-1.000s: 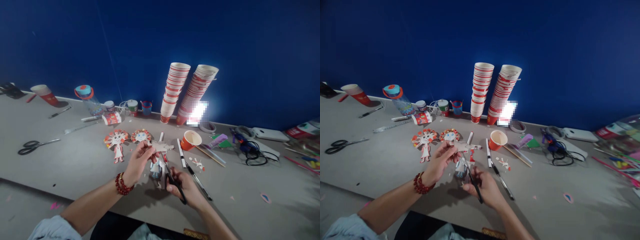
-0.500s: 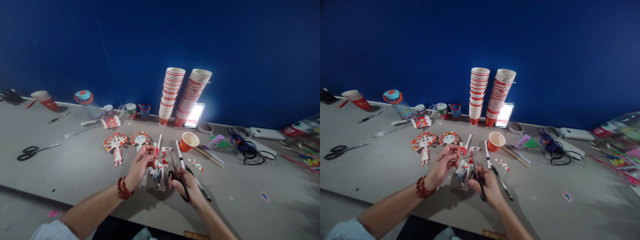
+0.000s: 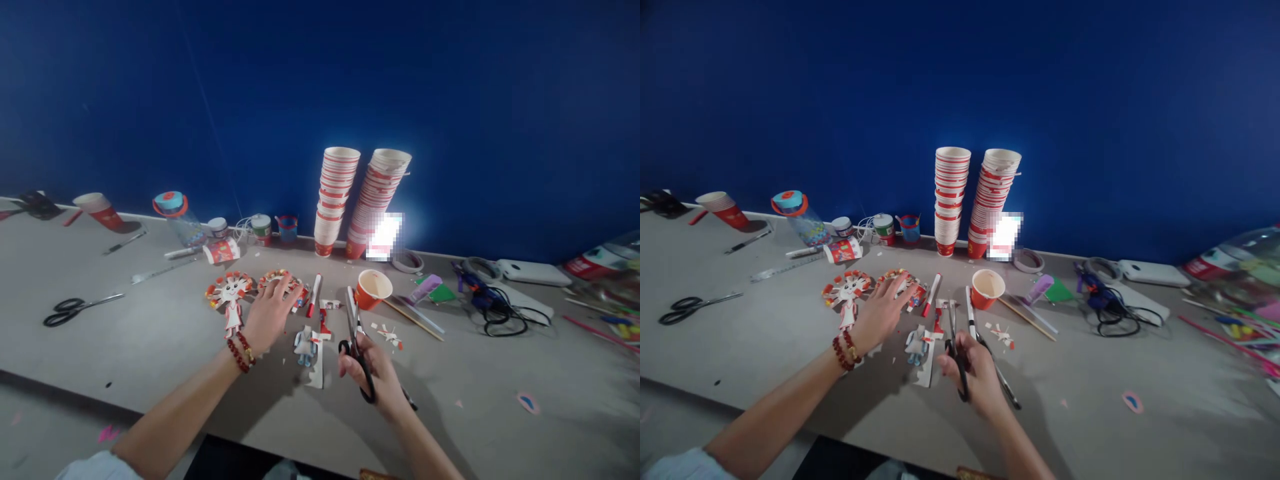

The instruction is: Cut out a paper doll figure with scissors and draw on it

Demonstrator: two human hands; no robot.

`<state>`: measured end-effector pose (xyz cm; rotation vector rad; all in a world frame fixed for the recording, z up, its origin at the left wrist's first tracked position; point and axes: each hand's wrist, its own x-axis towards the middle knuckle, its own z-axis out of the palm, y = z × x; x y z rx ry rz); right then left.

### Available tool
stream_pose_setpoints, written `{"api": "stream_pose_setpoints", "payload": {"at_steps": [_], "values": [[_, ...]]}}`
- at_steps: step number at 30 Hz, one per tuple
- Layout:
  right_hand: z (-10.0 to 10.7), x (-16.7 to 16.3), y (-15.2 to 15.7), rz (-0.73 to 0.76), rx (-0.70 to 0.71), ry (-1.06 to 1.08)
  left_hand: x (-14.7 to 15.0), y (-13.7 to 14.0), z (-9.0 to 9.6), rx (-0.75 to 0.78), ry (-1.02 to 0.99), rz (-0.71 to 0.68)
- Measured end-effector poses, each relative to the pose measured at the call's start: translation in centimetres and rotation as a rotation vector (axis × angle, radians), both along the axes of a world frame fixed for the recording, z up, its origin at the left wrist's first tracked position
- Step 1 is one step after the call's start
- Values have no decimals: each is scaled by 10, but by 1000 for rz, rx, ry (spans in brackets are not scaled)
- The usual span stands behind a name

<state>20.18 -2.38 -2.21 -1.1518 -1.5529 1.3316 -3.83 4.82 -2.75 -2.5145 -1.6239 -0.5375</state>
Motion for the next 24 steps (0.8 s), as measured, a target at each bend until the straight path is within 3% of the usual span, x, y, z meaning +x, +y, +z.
{"api": "stream_pose_setpoints", "payload": {"at_steps": [5,8,10,12,13,15,17,21,24], "values": [[-4,1,0,22,4,33,3,20,-4,60,132,-131],[-5,1,0,7,20,41,3,26,6,91,20,-218],[-4,1,1,-27,33,54,5,24,17,81,-173,-193],[-3,0,2,-68,38,89,9,19,29,-39,-465,-94],[-2,0,2,-87,37,110,12,16,35,-169,-600,-43],[-1,-2,3,-132,33,164,21,6,45,-283,-670,-46],[-1,-3,4,-194,29,230,31,-5,51,-506,-856,-72],[-1,-4,6,-252,-9,400,47,-25,54,-638,-877,-106],[-1,-4,6,-257,-44,488,55,-34,48,-638,-869,-179]]}}
